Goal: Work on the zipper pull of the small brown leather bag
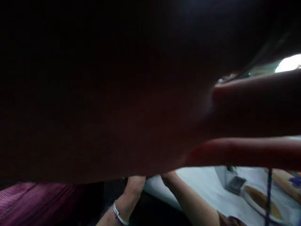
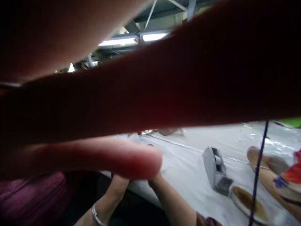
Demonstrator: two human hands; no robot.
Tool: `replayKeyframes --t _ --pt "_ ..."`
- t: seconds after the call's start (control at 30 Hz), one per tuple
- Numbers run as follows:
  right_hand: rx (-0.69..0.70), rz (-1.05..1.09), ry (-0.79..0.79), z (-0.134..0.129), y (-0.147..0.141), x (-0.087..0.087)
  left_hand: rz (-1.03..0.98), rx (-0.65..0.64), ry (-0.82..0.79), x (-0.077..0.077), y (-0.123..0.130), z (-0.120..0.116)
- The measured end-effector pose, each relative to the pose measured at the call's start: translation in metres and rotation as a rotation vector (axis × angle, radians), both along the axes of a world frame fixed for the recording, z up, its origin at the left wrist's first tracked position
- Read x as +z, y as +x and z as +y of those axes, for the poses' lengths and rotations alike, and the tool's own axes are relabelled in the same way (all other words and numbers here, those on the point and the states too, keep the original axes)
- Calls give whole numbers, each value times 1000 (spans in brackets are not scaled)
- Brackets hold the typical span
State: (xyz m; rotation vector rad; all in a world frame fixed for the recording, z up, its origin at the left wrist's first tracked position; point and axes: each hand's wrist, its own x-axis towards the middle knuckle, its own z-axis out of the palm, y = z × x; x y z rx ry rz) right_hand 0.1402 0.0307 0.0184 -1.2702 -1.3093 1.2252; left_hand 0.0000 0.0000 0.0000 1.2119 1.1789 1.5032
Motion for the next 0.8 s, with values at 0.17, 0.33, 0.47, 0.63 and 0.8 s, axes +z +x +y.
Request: replayKeyframes --t 0.17,0.33,0.47,0.63,0.8 --pt "30 -9 -36 -2 2 8 94 10 -16 24 -4 -3" --pt "98 -18 -59 17 4 23 121 -1 -79 36 -9 -7" --pt "143 -17 -82 23 6 28 61 -71 -136 39 -6 -14" --pt "200 -18 -112 21 11 29 74 2 -75 43 -8 -15" --pt "218 -27 -147 20 13 28 113 19 -52 44 -12 -14"
